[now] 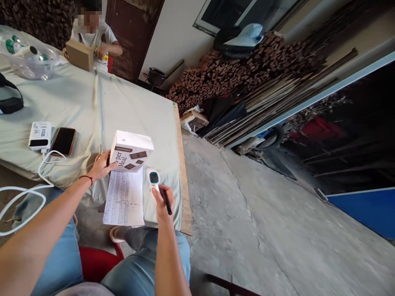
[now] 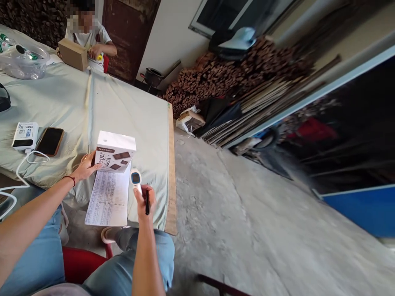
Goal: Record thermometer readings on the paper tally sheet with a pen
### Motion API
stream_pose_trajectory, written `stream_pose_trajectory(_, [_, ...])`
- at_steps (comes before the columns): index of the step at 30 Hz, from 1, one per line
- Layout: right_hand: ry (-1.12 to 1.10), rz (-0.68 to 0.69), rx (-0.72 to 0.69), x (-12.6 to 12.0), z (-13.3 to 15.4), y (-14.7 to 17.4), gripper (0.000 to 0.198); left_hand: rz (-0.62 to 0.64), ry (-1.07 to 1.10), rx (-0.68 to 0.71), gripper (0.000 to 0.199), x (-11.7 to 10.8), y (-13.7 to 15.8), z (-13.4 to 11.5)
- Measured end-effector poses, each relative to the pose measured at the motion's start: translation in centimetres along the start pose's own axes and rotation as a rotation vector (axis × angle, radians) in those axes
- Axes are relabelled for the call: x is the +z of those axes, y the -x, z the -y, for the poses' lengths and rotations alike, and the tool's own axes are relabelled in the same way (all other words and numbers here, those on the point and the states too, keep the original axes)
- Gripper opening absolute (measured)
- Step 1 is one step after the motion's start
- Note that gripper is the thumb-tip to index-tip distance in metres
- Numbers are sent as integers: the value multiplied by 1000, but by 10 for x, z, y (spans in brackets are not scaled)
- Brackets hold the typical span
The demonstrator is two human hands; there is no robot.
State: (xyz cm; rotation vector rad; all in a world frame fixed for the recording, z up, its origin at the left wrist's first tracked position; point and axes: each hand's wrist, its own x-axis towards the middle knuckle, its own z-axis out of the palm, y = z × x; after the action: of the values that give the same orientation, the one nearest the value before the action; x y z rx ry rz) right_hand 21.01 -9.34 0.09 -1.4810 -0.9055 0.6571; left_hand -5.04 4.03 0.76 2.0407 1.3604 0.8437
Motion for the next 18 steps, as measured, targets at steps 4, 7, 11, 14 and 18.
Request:
stream_pose_trajectory(4, [-300,62,95,42,10,9,44,-118,-131,-106,57,9,2,-5])
stream_pose_trajectory(7, [-393,72,131,69,11,7,45,-171,-228,-164,60,14,-1,-7])
stream_pose_trajectory(11, [-436,87,140,90,10,4,46,-190,-277,-157,58,16,-4,-8])
stream_pose_trajectory(14, [-431,50,128,96,12,5,47,-173,-291,-149,61,15,-2,-8])
stream_pose_trajectory(18, [-457,73,155,98,18,5,49,-135,-274,-159,71,12,0,-12])
